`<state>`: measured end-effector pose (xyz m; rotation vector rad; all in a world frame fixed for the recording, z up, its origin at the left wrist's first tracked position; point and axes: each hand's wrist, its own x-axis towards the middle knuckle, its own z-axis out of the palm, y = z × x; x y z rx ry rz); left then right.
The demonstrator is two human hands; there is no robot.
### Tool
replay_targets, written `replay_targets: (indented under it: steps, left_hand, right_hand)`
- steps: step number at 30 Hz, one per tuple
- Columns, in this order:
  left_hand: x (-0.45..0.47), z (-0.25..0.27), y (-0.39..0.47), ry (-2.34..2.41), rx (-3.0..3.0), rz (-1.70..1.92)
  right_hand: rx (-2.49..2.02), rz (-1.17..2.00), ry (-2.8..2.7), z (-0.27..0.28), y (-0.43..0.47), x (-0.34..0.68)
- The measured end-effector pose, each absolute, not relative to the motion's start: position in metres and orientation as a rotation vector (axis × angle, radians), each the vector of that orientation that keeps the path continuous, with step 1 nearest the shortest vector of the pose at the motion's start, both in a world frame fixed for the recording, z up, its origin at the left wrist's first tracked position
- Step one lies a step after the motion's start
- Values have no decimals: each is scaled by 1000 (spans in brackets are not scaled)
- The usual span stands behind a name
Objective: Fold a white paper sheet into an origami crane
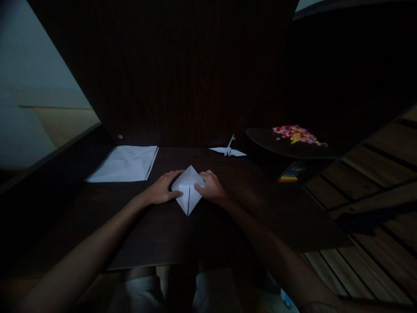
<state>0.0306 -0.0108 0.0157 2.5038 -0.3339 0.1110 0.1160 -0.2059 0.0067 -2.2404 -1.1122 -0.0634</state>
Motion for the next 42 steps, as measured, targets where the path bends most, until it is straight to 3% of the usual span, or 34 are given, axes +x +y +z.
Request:
replay_targets:
  steps: [42]
  left_hand:
    - [36,13,1,-499,2272,43]
  right_hand:
    - [-2393,-40,-1080,9,-207,118]
